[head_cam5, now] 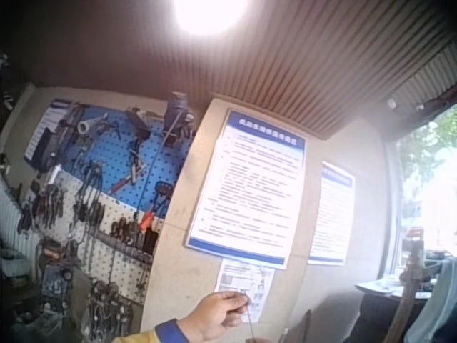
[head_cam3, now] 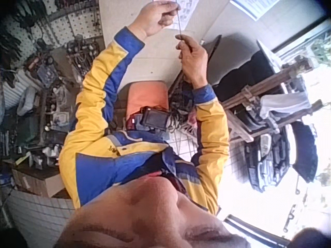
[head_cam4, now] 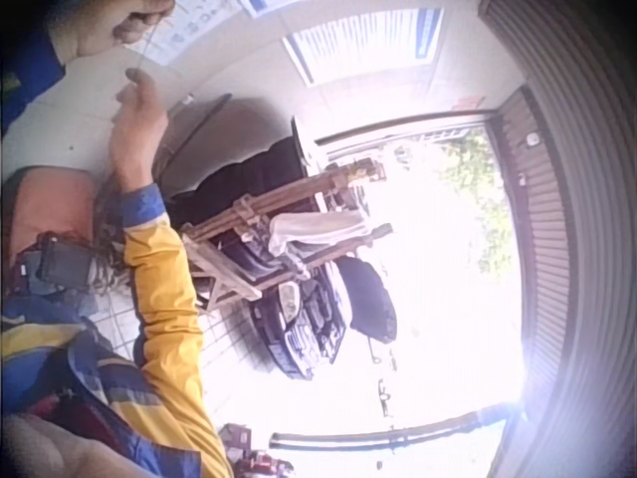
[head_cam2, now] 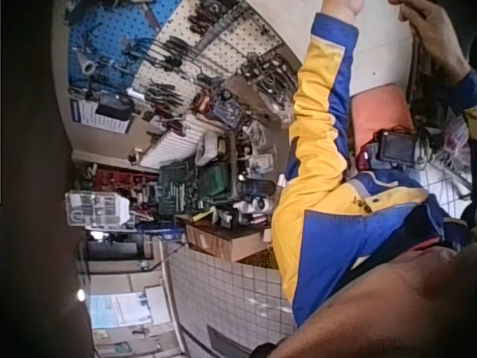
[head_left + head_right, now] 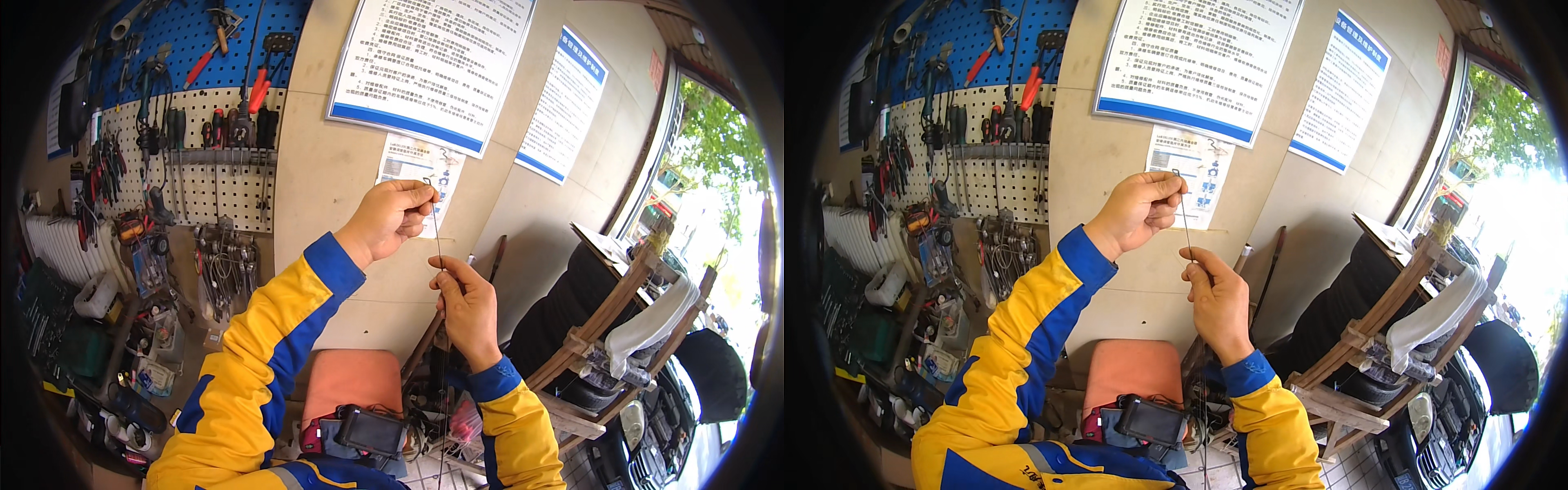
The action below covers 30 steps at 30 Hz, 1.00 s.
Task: The person assembles a fishing rod by threading the line through guides, attaching the reel, and securing it. They then open a tackle box and attach a small component to the line.
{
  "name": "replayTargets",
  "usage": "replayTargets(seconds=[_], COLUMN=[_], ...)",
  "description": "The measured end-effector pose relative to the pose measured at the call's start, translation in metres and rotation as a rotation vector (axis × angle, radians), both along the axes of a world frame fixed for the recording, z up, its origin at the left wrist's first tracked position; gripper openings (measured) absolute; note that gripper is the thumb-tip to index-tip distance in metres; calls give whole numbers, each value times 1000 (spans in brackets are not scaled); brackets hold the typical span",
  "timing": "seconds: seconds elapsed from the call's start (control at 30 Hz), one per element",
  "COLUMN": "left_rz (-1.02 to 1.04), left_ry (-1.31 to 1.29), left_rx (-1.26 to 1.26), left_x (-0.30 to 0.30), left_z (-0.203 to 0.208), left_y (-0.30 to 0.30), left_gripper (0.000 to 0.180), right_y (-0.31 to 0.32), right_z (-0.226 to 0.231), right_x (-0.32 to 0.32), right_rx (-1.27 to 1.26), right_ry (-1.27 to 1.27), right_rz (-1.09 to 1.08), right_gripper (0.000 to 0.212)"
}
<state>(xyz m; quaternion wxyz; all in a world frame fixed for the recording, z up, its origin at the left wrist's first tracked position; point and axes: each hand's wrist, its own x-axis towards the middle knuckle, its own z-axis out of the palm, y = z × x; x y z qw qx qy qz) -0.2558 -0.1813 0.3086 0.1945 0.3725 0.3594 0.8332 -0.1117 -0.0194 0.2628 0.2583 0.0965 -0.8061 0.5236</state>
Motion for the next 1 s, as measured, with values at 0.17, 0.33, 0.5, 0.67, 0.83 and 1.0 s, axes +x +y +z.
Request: replayTargets(seconds=[0.17, 0.33, 0.5, 0.67, 0.83, 1.0], left_rz=[-130, -15, 147, 157, 181, 203], left_ry=[-1, 23, 20, 15, 30, 42], left_rx=[13, 29, -61, -34, -63, -62], left_x=[-8, -4, 6, 6, -3, -7], left_z=[-3, -4, -4, -2, -2, -2], left_y=[-2, 1, -1, -1, -1, 3], left_gripper=[18, 17, 21, 14, 13, 13], right_y=[-2, 1, 3, 5, 7, 4], right_z=[-2, 2, 3, 1, 2, 2], right_x=[2, 2, 1, 0, -2, -2], right_rx=[30, 27, -46, -93, -85, -89], right_ry=[23, 29, -26, -66, -71, -91], right_rz=[-12, -44, -27, -14, -26, -20], right_gripper=[25, 25, 26, 26, 26, 26])
